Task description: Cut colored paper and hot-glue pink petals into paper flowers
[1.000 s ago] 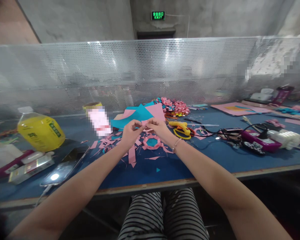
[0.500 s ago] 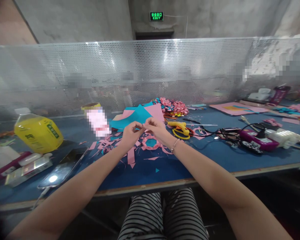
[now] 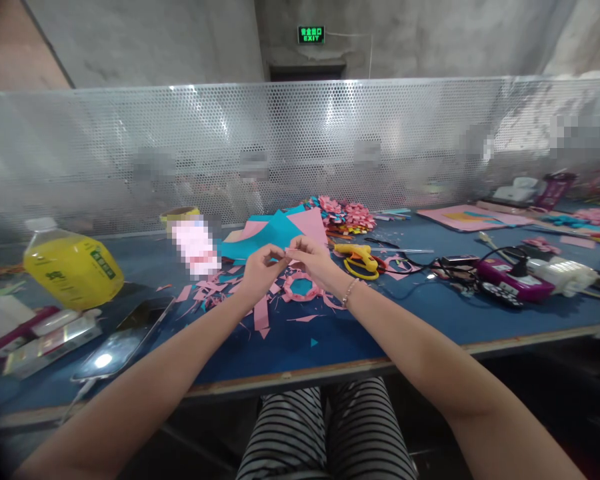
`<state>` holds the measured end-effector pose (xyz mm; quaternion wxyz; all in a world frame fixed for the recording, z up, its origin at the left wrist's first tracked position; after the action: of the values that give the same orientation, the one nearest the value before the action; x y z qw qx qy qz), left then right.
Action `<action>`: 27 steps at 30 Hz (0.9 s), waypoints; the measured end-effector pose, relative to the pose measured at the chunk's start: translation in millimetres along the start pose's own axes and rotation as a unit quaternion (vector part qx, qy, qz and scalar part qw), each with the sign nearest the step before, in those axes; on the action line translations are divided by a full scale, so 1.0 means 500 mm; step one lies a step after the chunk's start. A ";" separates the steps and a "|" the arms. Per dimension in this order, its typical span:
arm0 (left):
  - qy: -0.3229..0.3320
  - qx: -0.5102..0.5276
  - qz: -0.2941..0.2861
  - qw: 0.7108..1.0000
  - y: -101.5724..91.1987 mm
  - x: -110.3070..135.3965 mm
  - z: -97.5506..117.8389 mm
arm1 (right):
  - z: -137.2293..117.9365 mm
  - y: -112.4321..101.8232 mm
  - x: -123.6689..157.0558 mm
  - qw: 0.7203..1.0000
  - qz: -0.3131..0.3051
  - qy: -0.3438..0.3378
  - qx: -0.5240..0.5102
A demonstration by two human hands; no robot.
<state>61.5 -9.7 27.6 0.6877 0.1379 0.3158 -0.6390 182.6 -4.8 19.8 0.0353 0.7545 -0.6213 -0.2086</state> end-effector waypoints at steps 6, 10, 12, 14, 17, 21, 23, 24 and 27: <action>-0.008 -0.002 -0.006 1.000 0.000 0.000 0.000 | 0.001 -0.001 0.000 1.000 -0.009 -0.001 0.005; -0.007 -0.005 -0.014 1.000 0.000 0.000 0.000 | 0.002 -0.001 0.000 1.000 -0.011 0.002 0.009; -0.008 -0.004 -0.013 1.000 0.001 0.000 0.001 | 0.002 -0.001 0.000 1.000 -0.011 0.002 0.007; -0.012 -0.001 -0.011 1.000 0.001 0.000 0.002 | 0.003 0.000 0.000 1.000 -0.009 0.005 0.009; -0.018 0.006 -0.009 1.000 0.000 0.000 0.000 | 0.003 -0.001 0.000 1.000 -0.007 0.009 0.012; -0.010 0.005 -0.007 1.000 -0.001 -0.001 -0.007 | 0.002 -0.003 -0.002 1.000 -0.008 0.009 0.011; -0.005 0.003 -0.007 1.000 -0.001 -0.001 -0.011 | 0.002 -0.005 -0.003 1.000 -0.005 0.008 0.011; -0.003 0.002 -0.008 1.000 -0.001 -0.002 -0.012 | 0.003 -0.005 -0.003 1.000 -0.003 0.008 0.011; 0.000 0.002 -0.010 1.000 -0.001 -0.002 -0.014 | 0.003 -0.005 -0.003 1.000 -0.002 0.009 0.009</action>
<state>59.5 -5.0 23.0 0.6809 0.1357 0.3163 -0.6465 184.3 -2.3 18.3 0.0338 0.7582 -0.6208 -0.1964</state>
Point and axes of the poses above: each hand's wrist, its own x-axis away from the middle knuckle, its own y-axis out of the palm, z = x × y, the point moved 3 cm from there along -x, towards the middle knuckle, and after that the axes turned 8 degrees about z, right-handed, at the moved point
